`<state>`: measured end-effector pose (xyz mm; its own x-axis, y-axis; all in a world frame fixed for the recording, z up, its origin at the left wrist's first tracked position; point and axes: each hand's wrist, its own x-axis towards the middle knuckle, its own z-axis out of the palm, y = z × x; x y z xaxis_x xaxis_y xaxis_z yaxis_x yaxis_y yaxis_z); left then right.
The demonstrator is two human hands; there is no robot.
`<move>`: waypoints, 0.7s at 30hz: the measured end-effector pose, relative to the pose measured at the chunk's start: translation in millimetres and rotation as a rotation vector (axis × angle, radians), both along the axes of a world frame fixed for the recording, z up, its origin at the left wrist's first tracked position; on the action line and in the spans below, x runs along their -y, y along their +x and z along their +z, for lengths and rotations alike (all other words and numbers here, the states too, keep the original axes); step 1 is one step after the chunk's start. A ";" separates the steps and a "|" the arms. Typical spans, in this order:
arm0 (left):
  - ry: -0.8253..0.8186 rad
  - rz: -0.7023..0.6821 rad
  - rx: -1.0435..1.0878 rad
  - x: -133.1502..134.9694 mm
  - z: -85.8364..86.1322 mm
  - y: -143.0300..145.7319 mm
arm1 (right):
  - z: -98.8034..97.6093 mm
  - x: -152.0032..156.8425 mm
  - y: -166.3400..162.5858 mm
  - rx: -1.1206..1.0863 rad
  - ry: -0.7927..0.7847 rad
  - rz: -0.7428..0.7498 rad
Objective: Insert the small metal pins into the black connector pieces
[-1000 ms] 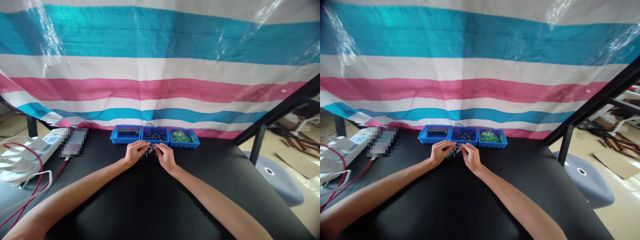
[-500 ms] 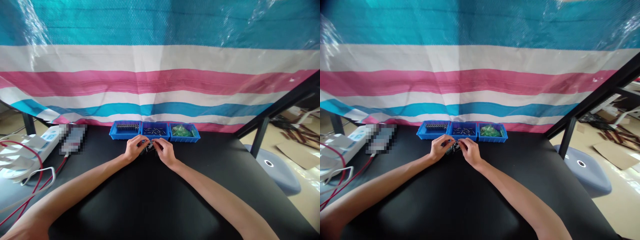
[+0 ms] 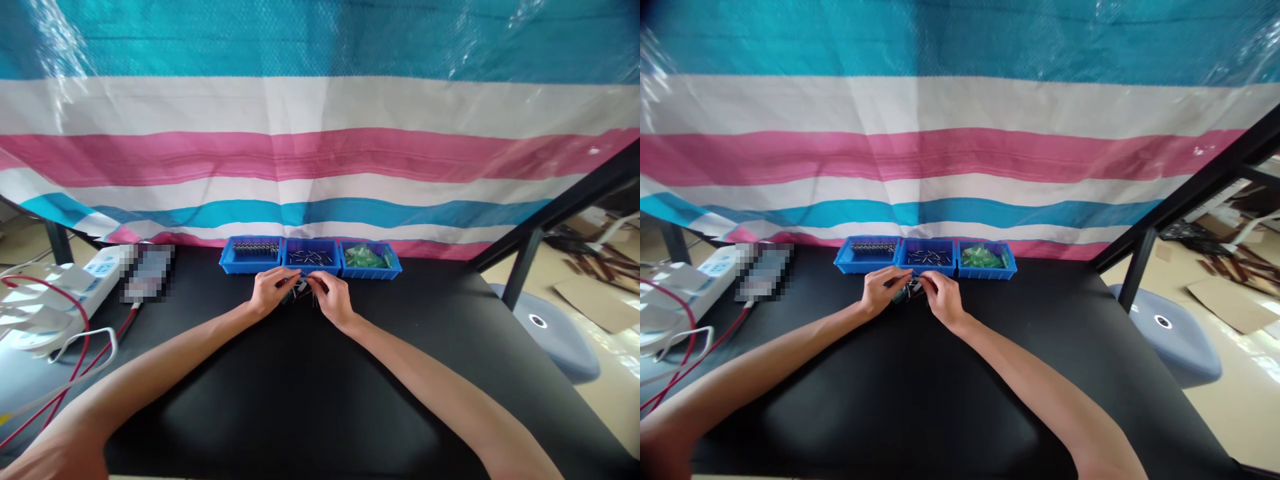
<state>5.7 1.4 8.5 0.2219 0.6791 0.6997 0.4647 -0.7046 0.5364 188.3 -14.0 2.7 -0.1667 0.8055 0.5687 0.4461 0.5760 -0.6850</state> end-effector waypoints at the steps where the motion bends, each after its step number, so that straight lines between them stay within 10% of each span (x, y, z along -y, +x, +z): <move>1: -0.003 -0.005 0.003 0.0 0.0 -0.1 | -0.3 -0.2 0.0 -0.001 0.000 0.001; 21: 0.099 -0.035 -0.099 -0.1 -0.5 0.9 | -0.9 -0.2 -0.3 -0.020 0.074 0.023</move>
<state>6.6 1.4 8.0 0.3161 0.5981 0.7365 0.4859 -0.7688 0.4158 188.0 -13.8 1.9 -0.1729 0.7574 0.6297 0.4191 0.6351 -0.6489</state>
